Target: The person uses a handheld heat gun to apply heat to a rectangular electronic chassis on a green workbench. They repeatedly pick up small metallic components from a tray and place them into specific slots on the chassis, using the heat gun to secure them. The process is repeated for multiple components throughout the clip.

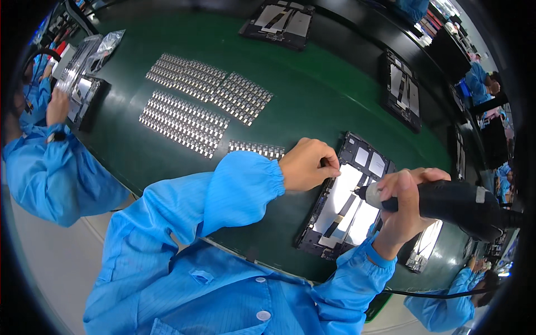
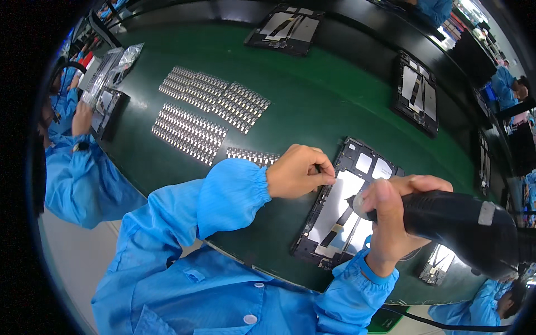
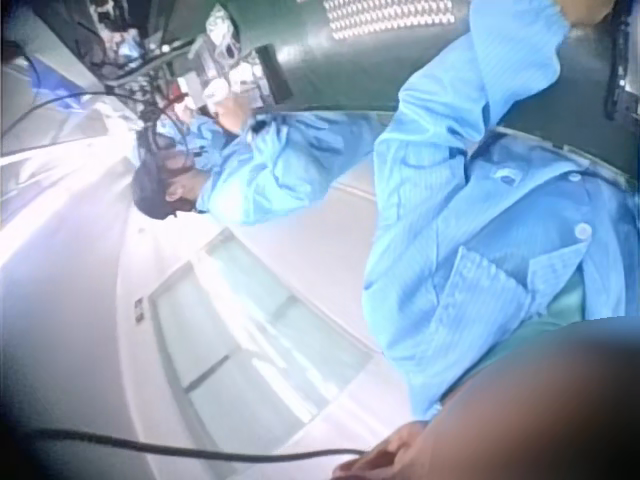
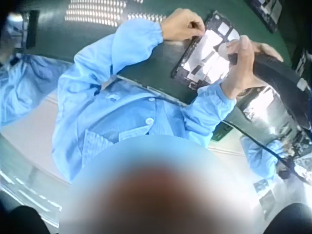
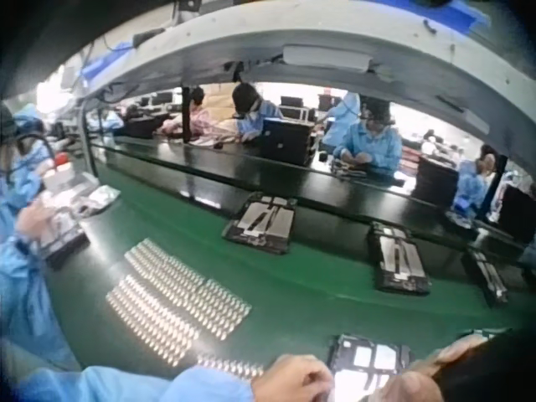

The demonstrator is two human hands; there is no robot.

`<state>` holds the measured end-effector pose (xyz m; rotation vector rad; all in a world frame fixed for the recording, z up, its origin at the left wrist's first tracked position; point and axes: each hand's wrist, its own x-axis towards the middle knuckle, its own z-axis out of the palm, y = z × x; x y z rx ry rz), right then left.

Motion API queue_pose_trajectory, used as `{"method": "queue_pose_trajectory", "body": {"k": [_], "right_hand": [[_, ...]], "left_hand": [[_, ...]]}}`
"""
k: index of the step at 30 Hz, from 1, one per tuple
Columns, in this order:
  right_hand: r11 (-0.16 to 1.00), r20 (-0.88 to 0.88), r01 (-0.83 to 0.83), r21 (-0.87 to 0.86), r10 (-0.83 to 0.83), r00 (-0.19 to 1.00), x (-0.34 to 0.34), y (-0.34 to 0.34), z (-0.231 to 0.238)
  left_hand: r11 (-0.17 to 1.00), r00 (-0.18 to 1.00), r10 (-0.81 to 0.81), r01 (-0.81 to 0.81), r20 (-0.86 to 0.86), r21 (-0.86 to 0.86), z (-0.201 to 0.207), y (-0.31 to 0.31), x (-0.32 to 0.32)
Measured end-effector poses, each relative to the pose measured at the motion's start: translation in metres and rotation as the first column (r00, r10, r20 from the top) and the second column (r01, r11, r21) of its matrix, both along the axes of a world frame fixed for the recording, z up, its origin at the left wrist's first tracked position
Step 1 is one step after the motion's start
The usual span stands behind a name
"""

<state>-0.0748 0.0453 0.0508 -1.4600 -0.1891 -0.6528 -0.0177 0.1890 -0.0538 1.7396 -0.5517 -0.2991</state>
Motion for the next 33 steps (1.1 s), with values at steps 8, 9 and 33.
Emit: {"method": "queue_pose_trajectory", "body": {"k": [8, 9, 33], "right_hand": [[0.998, -0.071, -0.064, 0.013, 0.065, 0.995, 0.019, 0.014, -0.014], [0.997, -0.076, -0.073, 0.011, 0.074, 0.994, 0.021, 0.014, -0.017], [0.994, -0.125, -0.107, 0.038, 0.111, 0.986, 0.032, 0.017, -0.031]], "left_hand": [[0.998, 0.995, -0.065, 0.066, -0.079, 0.009, 0.005, 0.0, 0.011], [0.997, 0.992, -0.073, 0.074, -0.099, 0.006, 0.005, 0.0, 0.013], [0.972, 0.908, -0.122, 0.191, -0.4, 0.137, 0.026, 0.004, 0.027]]}}
